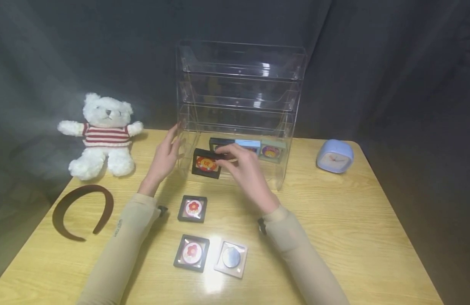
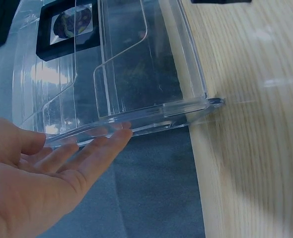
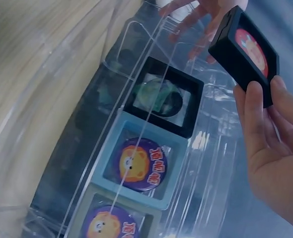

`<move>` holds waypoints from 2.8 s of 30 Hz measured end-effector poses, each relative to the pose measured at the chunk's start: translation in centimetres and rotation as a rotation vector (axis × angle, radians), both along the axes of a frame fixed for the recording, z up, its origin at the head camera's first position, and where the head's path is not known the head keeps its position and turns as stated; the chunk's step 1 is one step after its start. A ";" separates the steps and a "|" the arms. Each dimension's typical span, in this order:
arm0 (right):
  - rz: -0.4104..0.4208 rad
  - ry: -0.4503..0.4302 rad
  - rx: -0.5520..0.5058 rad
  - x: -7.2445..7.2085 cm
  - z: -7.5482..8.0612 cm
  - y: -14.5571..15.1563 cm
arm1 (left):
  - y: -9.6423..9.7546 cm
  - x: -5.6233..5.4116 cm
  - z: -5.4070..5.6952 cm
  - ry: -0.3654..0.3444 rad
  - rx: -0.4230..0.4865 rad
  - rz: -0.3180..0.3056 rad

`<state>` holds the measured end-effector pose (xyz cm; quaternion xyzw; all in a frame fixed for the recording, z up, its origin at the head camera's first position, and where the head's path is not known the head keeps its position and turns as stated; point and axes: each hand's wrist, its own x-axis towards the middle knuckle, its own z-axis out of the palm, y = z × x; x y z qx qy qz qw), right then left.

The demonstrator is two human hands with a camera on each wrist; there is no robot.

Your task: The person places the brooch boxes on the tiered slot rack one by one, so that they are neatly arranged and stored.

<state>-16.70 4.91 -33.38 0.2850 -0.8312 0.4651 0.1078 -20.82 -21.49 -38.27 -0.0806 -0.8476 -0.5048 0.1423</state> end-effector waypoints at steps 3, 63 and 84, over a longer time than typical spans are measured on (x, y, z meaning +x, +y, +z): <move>-0.005 0.014 0.000 -0.2 0.4 -0.3 | 0.0 0.0 0.0 0.000 -0.002 0.000; -0.060 0.159 0.087 -6.2 0.3 -6.1 | -0.3 -0.1 -0.1 0.004 -0.006 -0.012; -0.018 0.199 0.154 -6.7 -0.9 -6.4 | -0.2 -0.3 -0.1 0.011 -0.019 -0.003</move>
